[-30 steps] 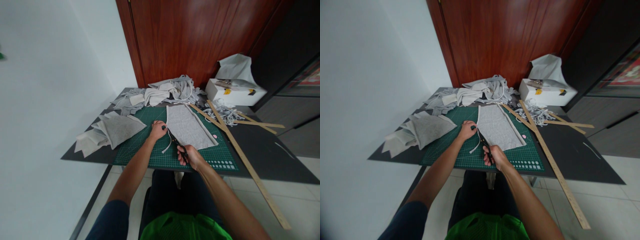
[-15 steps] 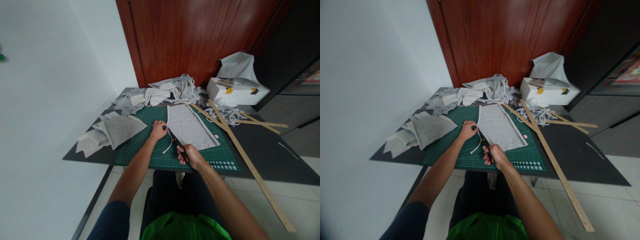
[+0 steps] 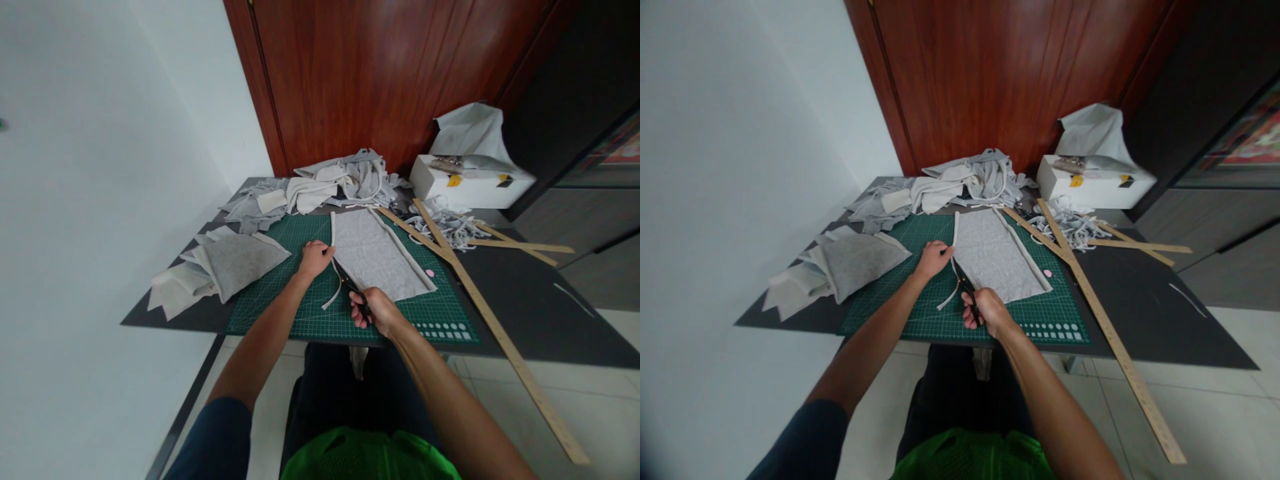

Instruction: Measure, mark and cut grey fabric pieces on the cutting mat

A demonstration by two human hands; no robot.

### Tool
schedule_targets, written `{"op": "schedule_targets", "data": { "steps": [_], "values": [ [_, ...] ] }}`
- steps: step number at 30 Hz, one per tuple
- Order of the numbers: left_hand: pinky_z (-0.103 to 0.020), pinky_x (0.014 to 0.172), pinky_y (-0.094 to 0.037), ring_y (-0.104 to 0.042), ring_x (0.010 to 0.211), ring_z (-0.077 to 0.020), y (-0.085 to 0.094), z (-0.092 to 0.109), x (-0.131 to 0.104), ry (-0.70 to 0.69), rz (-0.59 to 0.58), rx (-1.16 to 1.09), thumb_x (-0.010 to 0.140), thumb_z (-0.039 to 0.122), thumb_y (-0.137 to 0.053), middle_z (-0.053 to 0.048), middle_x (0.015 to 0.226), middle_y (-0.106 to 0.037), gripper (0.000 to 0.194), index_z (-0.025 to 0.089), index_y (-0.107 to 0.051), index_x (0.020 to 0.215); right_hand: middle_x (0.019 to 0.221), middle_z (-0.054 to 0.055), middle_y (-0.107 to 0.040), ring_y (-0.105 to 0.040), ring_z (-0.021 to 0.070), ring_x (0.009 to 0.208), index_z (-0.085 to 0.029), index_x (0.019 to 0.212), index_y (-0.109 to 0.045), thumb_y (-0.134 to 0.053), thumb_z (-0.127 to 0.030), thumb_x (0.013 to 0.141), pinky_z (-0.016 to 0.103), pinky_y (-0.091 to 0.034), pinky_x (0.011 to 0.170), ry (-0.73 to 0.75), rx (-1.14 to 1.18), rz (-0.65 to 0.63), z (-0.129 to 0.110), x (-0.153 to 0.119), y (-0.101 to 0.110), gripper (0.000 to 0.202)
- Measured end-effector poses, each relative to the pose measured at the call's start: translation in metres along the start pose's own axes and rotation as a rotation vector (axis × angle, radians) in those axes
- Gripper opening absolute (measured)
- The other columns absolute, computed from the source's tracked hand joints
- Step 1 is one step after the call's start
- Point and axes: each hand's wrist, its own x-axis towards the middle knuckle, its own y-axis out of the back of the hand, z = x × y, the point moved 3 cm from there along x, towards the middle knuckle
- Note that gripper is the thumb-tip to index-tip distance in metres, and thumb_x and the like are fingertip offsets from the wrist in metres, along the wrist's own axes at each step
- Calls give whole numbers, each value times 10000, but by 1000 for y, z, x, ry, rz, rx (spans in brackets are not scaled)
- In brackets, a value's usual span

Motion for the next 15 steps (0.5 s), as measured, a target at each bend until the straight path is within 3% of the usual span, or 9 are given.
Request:
{"op": "schedule_targets", "data": {
  "steps": [4, 8, 11, 15],
  "values": [
    [-447, 1007, -479, -648, 996, -284, -1, 3, 20, -7, -56, 96, 921, 398, -676, -95, 923, -730, 271, 233, -779, 732, 530, 38, -623, -583, 144, 396, -177, 701, -585, -570, -267, 919, 224, -406, 364, 9, -10, -1, 3, 1, 1, 236],
    [-454, 991, -474, -604, 1092, -311, -1, 2, 28, -14, -54, 97, 859, 297, -735, -97, 1050, -729, 83, 243, -798, 864, 534, 38, -623, -585, 144, 400, -175, 696, -588, -574, -269, 900, 227, -407, 367, 8, -14, -6, 2, 0, 0, 225],
    [-461, 1036, -448, -546, 1220, -302, -2, -1, 25, -88, -53, 36, 902, 229, -663, -66, 1237, -726, 215, 282, -810, 1049, 534, 39, -624, -584, 141, 395, -174, 696, -587, -569, -269, 903, 221, -392, 362, 2, -21, -6, 0, -1, 1, 228],
    [-475, 1055, -426, -501, 1265, -293, -5, -8, 17, -117, -78, 34, 963, 217, -570, -36, 1283, -734, 294, 317, -831, 1053, 527, 33, -623, -583, 142, 392, -175, 715, -591, -566, -271, 909, 221, -370, 353, -4, -17, -9, 1, -1, 3, 218]
  ]
}}
